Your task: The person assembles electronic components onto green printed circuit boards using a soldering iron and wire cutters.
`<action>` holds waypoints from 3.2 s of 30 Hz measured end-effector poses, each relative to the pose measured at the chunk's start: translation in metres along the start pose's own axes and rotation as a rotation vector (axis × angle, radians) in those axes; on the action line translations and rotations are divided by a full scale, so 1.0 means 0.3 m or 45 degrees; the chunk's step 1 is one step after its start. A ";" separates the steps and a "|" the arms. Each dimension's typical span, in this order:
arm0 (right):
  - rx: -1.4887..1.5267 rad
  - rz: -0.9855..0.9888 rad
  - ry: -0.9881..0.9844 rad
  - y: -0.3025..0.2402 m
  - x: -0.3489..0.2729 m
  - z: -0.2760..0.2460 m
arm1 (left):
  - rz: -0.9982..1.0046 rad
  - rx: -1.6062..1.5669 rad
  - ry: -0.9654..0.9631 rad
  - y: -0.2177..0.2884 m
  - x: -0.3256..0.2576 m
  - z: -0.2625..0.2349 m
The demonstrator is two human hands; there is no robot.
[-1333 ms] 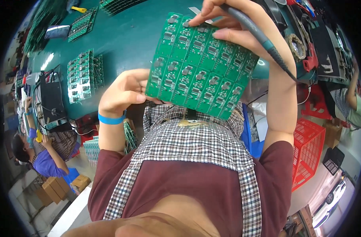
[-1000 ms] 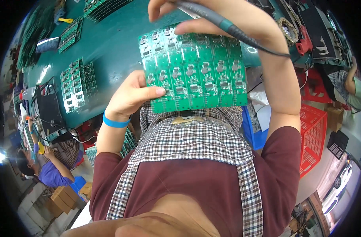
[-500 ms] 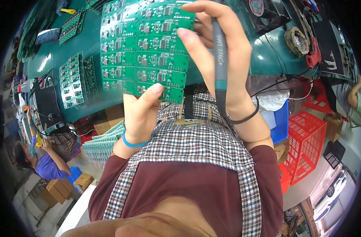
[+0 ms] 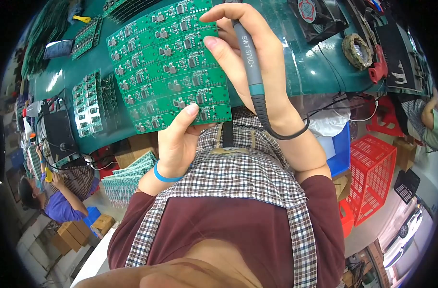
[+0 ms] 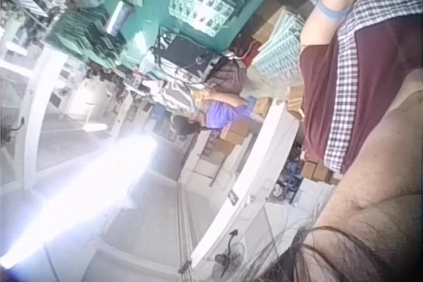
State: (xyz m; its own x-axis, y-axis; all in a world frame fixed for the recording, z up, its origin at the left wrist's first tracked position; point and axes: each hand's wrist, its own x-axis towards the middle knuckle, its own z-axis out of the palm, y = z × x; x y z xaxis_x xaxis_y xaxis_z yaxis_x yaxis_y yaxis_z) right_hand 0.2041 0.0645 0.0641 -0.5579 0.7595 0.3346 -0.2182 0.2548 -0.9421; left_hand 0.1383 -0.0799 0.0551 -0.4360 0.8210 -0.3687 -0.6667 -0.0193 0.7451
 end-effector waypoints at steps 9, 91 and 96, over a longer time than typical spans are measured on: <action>-0.175 -0.340 0.343 -0.097 -0.154 -0.089 | 0.467 -0.023 0.264 0.015 0.022 -0.035; -0.230 -0.038 -0.204 -0.145 -0.250 -0.116 | 0.456 -0.199 0.314 0.007 0.010 -0.020; -0.239 -0.016 -0.211 -0.145 -0.247 -0.111 | 0.445 -0.188 0.318 0.006 0.008 -0.023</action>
State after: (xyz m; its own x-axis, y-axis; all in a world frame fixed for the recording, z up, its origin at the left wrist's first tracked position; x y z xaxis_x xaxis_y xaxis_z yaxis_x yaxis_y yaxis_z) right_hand 0.2815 0.0172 0.0794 -0.6831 0.6509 0.3312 -0.0823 0.3820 -0.9205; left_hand 0.1319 -0.0818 0.0517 -0.7706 0.5882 -0.2452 -0.5247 -0.3673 0.7680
